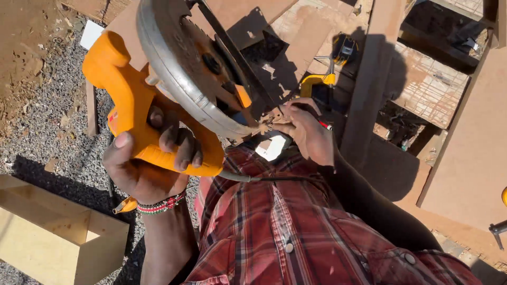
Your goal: Measuring wooden boards with a tape measure, marking them with a pencil, and cutting them using a circular saw.
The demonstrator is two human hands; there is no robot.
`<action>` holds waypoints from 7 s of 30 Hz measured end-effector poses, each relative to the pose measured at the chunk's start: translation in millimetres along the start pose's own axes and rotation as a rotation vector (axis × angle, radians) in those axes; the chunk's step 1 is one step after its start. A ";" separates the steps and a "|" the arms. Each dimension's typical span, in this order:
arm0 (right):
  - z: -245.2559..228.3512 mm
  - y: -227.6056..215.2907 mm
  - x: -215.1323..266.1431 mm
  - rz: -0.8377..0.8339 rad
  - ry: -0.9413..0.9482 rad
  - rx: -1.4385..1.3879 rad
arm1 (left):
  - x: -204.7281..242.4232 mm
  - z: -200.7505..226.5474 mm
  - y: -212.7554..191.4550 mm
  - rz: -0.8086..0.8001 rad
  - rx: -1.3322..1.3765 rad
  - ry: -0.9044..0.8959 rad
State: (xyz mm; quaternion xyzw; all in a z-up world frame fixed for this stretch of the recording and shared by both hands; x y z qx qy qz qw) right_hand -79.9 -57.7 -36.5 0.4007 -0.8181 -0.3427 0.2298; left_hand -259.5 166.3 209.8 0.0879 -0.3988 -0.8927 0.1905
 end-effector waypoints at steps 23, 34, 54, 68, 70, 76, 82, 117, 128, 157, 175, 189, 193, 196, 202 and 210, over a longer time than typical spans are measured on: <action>355.0 1.1 -147.3 -0.275 0.760 0.178 | 112.7 -27.0 -270.6 0.966 -0.081 -0.062; 200.9 147.2 -173.5 0.039 0.894 0.391 | 74.4 -3.7 -287.3 0.930 -0.132 0.012; 263.9 110.1 -176.4 -0.593 0.079 1.355 | 66.9 1.6 -294.2 0.950 -0.045 -0.062; 330.1 53.1 -169.2 -0.294 0.599 0.855 | 66.6 1.9 -300.5 0.921 -0.056 -0.061; 329.6 54.6 -170.0 -0.159 0.659 0.527 | 64.0 1.9 -300.9 0.923 -0.061 -0.058; 339.4 40.9 -175.7 -0.020 0.809 0.254 | 65.2 1.2 -305.1 0.911 -0.065 -0.051; 404.8 -34.7 -159.4 -0.003 0.839 0.486 | 63.9 5.5 -301.9 0.907 -0.093 -0.073; 241.4 108.3 -311.5 -0.364 0.230 1.101 | 59.7 26.5 -303.6 0.713 -0.111 -0.154; 240.7 114.8 -302.7 -0.408 0.115 1.150 | 63.8 26.3 -306.9 0.788 -0.153 -0.198; 275.1 83.9 -277.5 -0.233 0.401 1.280 | 70.9 17.5 -317.2 0.788 -0.204 -0.216; 292.9 44.6 -252.4 -0.390 0.477 1.221 | 72.2 18.9 -316.7 0.759 -0.201 -0.202; 261.6 65.5 -226.2 -0.099 0.388 1.119 | 70.9 14.7 -317.0 0.807 -0.173 -0.171; 227.4 75.5 -186.8 -0.067 0.227 1.269 | 58.6 9.2 -309.3 0.806 -0.119 -0.129; 285.5 71.9 -150.3 0.348 0.569 0.213 | 34.8 28.1 -287.0 0.695 -0.109 -0.231; 268.3 33.5 -135.0 0.533 0.353 0.113 | 8.7 -2.6 -300.0 0.396 -0.221 -0.325; -7.9 -40.9 -54.7 0.650 -0.219 0.723 | -120.4 -105.4 -69.3 0.241 -0.259 -0.594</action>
Point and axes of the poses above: each hand's wrist, its own x-axis away from the middle knuckle, its own y-axis out of the palm, z = x × y, the point moved 6 cm from there along -x, towards the middle knuckle, and after that the axes turned 7 degrees about -x, right-handed, at the moved point
